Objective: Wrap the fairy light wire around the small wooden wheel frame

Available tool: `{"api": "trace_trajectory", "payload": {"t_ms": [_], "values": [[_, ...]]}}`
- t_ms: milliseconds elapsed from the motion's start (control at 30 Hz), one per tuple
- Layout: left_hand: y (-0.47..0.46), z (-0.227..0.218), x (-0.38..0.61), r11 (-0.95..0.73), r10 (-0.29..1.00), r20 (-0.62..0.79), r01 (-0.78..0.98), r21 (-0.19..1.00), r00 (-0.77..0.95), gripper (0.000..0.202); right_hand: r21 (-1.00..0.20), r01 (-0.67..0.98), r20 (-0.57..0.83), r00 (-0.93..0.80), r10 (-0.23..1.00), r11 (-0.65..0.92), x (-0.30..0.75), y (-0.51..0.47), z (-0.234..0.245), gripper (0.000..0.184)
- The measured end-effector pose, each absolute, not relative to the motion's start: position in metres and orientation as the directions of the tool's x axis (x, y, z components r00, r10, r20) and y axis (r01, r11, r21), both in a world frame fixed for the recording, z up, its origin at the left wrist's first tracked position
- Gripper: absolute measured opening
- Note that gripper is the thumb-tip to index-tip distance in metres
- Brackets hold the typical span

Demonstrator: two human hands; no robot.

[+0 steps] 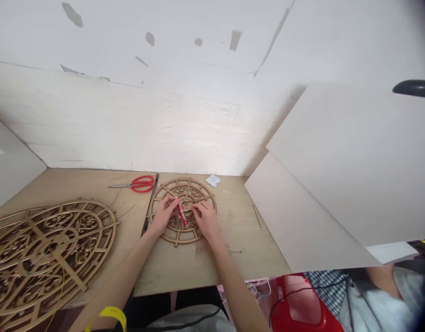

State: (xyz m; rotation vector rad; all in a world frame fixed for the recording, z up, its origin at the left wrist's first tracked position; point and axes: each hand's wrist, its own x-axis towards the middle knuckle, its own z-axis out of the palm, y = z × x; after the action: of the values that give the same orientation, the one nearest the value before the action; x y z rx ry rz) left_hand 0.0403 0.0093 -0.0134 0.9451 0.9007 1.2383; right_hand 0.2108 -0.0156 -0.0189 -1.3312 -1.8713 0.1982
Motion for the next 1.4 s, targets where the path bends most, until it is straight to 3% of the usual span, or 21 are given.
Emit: {"api": "trace_trajectory", "payload": {"t_ms": [200, 367, 467, 600, 733, 1400], "values": [[0.009, -0.010, 0.041, 0.097, 0.993, -0.066, -0.361, 0.927, 0.098, 0.042, -0.601, 0.652, 0.573, -0.052, 0.818, 0.462, 0.215, -0.044, -0.025, 0.021], [0.009, -0.010, 0.041, 0.107, 0.993, -0.081, -0.370, 0.923, 0.086, 0.043, -0.732, 0.605, 0.540, 0.233, 0.809, 0.314, 0.223, -0.069, -0.031, 0.022], [0.009, -0.010, 0.041, 0.112, 0.992, -0.085, -0.378, 0.919, 0.087, 0.043, -0.733, 0.647, 0.521, 0.335, 0.785, 0.210, 0.229, -0.076, -0.034, 0.024], [0.009, -0.011, 0.041, 0.117, 0.992, -0.088, -0.385, 0.916, 0.092, 0.043, -0.664, 0.743, 0.481, 0.339, 0.809, 0.084, 0.232, -0.076, -0.038, 0.029], [0.009, -0.010, 0.040, 0.127, 0.991, -0.096, -0.394, 0.910, 0.097, 0.044, -0.657, 0.753, 0.420, 0.343, 0.840, 0.021, 0.232, -0.074, -0.043, 0.021], [0.011, -0.014, 0.040, 0.124, 0.992, -0.102, -0.390, 0.913, 0.076, 0.043, -0.717, 0.697, 0.345, 0.362, 0.866, -0.005, 0.231, -0.076, -0.042, 0.028]]}}
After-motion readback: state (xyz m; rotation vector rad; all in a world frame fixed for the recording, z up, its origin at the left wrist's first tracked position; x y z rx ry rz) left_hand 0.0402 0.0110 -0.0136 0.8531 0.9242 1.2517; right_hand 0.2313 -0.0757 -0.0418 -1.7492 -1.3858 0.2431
